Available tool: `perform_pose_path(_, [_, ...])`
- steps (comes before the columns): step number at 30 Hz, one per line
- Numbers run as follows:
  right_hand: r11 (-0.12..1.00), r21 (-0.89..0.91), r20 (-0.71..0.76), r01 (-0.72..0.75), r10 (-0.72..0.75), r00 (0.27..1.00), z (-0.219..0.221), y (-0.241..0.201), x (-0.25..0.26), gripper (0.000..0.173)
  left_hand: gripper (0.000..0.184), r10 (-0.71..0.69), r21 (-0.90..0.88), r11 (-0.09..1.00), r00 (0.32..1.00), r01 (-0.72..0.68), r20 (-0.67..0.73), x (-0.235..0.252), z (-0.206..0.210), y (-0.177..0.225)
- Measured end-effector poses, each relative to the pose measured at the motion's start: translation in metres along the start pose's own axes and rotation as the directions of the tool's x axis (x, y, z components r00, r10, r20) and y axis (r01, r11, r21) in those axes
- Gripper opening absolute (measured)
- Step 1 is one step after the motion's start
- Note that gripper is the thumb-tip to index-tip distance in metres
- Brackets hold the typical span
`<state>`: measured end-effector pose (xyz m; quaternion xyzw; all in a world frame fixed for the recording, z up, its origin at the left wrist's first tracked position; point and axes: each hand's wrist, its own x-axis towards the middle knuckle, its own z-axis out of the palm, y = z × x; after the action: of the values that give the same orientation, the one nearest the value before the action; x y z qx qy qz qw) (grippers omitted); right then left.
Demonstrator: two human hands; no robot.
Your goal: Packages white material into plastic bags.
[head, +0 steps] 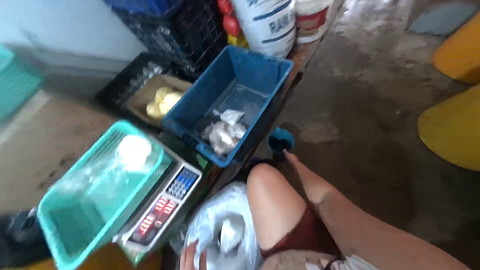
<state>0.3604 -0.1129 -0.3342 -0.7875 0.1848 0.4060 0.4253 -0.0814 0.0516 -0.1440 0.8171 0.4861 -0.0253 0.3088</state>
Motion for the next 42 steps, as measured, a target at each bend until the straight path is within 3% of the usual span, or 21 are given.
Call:
perform_pose_path(2, [0.995,-0.092,0.003,0.05,-0.05,0.999,-0.004,0.012,-0.008,0.065,0.038,0.108,0.024,0.994,0.989,-0.106,-0.105,-0.003,0.019,-0.048])
perform_pose_path(4, [0.97,-0.219,0.029,0.103,-0.1,0.995,-0.007,0.035,-0.008,0.07,0.035,0.016,0.077,0.997,0.999,-0.014,-0.033,-0.01,0.01,-0.047])
perform_pose_path(6, [0.938,-0.327,0.046,0.11,-0.101,0.994,-0.011,0.053,-0.028,0.07,0.038,-0.165,0.13,0.98,0.982,0.152,0.092,-0.013,0.001,-0.037])
perform_pose_path(9, [0.884,-0.461,0.102,-0.08,0.142,0.985,-0.011,0.015,-0.157,0.051,0.037,-0.333,0.162,0.939,0.923,0.304,0.195,-0.011,0.013,-0.046])
perform_pose_path(11, [0.854,-0.51,0.054,-0.1,0.147,0.988,-0.008,0.017,-0.215,0.041,0.036,-0.317,0.176,0.944,0.916,0.28,0.246,-0.005,0.031,-0.053])
perform_pose_path(15, [0.751,-0.641,0.286,0.158,0.042,0.957,-0.056,0.099,-0.168,0.037,0.068,-0.27,0.22,0.955,0.888,0.198,0.373,0.011,0.066,-0.044])
perform_pose_path(17, [0.726,-0.685,0.22,0.064,0.122,0.968,-0.048,0.082,-0.196,0.036,0.073,-0.253,0.192,0.964,0.861,0.184,0.441,0.01,0.067,-0.029])
perform_pose_path(19, [0.733,-0.678,0.102,-0.062,0.177,0.979,-0.031,0.048,-0.244,0.038,0.066,-0.214,0.114,0.977,0.876,0.182,0.433,0.002,0.059,-0.023])
perform_pose_path(20, [0.762,-0.645,0.08,-0.057,0.141,0.987,-0.028,0.042,-0.255,0.04,0.063,-0.199,0.077,0.98,0.893,0.184,0.404,-0.003,0.052,-0.026])
perform_pose_path(22, [0.789,-0.606,0.099,0.107,-0.058,0.993,-0.036,0.049,-0.24,0.043,0.06,-0.183,0.028,0.982,0.928,0.184,0.325,-0.013,0.036,-0.043])
perform_pose_path(24, [0.762,-0.515,0.122,0.393,-0.389,0.913,-0.049,0.062,-0.201,0.044,0.06,-0.176,-0.019,0.981,0.936,0.191,0.305,-0.024,0.015,-0.068])
perform_pose_path(26, [0.702,-0.359,0.164,0.616,-0.602,0.782,-0.048,0.043,-0.189,0.05,0.067,-0.15,-0.017,0.987,0.939,0.163,0.31,-0.036,0.001,-0.093])
perform_pose_path(29, [0.456,-0.282,0.202,0.844,-0.832,0.517,-0.026,0.0,-0.215,0.057,0.079,-0.181,0.115,0.982,0.923,0.15,0.339,-0.048,0.002,-0.105])
perform_pose_path(31, [0.232,-0.256,0.323,0.939,-0.895,0.309,0.002,-0.013,-0.248,0.059,0.074,-0.184,0.19,0.974,0.917,0.123,0.355,-0.048,0.018,-0.105])
perform_pose_path(33, [0.019,-0.293,0.565,0.956,-0.803,0.189,0.039,-0.009,-0.289,0.054,0.05,-0.201,0.287,0.953,0.904,0.093,0.376,-0.044,0.03,-0.098])
perform_pose_path(34, [-0.07,-0.292,0.711,0.954,-0.683,0.167,0.062,0.0,-0.306,0.052,0.034,-0.213,0.324,0.942,0.904,0.089,0.37,-0.042,0.03,-0.091])
perform_pose_path(37, [-0.267,-0.236,0.952,0.934,-0.255,0.168,0.135,0.048,-0.309,0.066,0.026,-0.198,0.312,0.945,0.932,0.099,0.302,-0.043,0.023,-0.078])
perform_pose_path(38, [-0.295,-0.224,0.967,0.929,-0.183,0.175,0.154,0.063,-0.303,0.059,0.026,-0.184,0.306,0.947,0.943,0.095,0.276,-0.045,0.02,-0.076])
perform_pose_path(40, [-0.321,-0.243,0.962,0.916,-0.2,0.185,0.176,0.074,-0.294,0.025,0.028,-0.155,0.269,0.958,0.967,0.097,0.204,-0.049,0.005,-0.068])
perform_pose_path(42, [-0.293,-0.272,0.939,0.916,-0.291,0.186,0.176,0.061,-0.303,0.024,0.029,-0.118,0.186,0.977,0.991,0.104,0.07,-0.056,-0.019,-0.058])
